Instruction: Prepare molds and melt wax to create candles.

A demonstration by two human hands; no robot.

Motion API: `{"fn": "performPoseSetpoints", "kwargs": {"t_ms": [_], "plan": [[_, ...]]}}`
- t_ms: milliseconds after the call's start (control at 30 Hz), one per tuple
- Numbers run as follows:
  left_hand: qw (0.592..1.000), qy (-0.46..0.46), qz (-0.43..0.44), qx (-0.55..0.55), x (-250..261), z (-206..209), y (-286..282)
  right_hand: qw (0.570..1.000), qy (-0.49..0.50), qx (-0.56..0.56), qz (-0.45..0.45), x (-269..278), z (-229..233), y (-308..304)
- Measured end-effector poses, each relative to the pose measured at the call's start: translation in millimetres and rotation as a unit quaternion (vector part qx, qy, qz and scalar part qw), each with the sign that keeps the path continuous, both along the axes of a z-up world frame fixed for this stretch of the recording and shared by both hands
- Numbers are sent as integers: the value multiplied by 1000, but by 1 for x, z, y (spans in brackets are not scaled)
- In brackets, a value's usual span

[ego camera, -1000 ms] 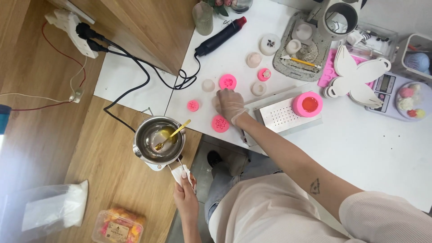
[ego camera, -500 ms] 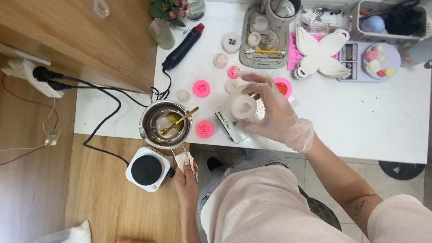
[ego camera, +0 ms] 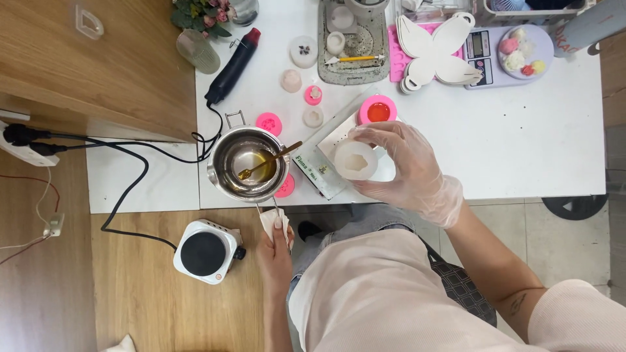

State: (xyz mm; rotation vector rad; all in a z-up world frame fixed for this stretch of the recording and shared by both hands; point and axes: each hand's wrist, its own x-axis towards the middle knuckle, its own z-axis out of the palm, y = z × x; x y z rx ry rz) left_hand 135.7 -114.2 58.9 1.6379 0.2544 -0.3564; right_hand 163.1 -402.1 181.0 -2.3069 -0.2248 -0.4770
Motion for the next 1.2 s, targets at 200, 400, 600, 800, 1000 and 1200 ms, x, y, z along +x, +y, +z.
{"fn": "performPoseSetpoints", "kwargs": {"t_ms": [200, 400, 600, 800, 1000, 1200], "plan": [[1000, 12, -14, 6, -6, 0, -6, 998, -49, -34, 20, -1, -3, -9], [1000, 20, 16, -1, -6, 6, -13, 996, -65, -59, 24, 4, -13, -16], [1000, 17, 15, 19, -7, 4, -16, 993, -35, -109, -3, 16, -40, -19], [999, 18, 10, 25, -3, 12, -28, 985, 46, -167, -23, 23, -92, -16], [999, 19, -32, 28, 1, 23, -40, 974, 86, -204, -49, 21, -110, -20], [998, 15, -46, -26, -5, 17, -47, 968, 36, -238, -78, 9, -78, -18]]}}
